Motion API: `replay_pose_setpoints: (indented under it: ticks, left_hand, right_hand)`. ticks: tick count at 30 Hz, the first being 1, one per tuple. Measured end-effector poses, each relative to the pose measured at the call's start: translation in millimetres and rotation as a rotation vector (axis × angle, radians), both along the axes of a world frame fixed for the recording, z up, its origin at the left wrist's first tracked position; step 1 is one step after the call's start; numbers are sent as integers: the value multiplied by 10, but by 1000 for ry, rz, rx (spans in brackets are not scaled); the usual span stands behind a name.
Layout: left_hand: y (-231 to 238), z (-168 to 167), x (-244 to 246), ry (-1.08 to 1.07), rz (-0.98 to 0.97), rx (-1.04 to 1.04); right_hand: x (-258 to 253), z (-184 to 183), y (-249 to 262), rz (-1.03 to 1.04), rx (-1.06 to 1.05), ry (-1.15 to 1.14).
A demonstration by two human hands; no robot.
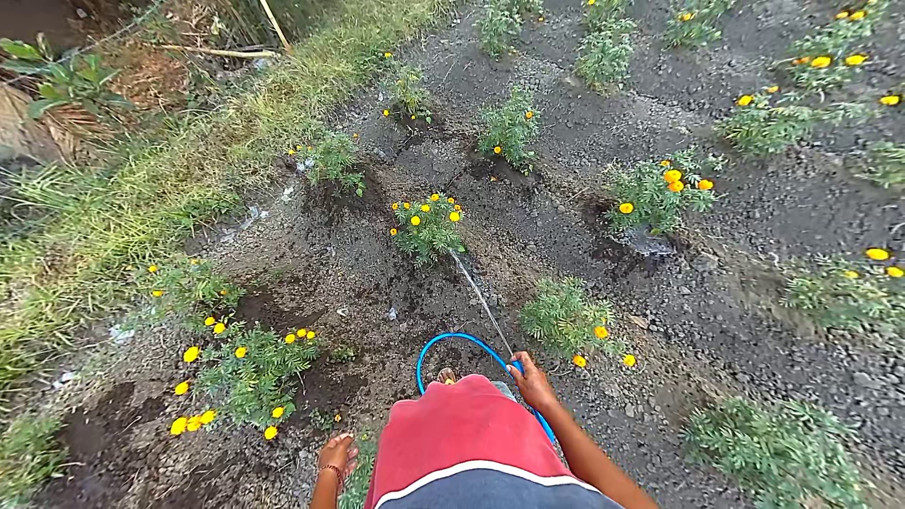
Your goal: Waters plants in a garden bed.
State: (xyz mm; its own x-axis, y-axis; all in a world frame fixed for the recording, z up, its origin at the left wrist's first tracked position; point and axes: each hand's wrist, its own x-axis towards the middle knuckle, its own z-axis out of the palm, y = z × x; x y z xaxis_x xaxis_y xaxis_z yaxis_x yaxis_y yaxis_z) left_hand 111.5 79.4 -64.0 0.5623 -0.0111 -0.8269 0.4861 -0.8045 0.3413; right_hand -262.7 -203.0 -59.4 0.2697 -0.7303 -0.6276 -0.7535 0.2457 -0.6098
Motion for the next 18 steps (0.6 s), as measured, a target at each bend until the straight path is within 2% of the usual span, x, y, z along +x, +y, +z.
replay_pose_setpoints:
  ticks: [18]
  left_hand:
    - [49,-7,-15,5,15,-4]
  right_hand:
    - [164,116,-39,68,-67,-55]
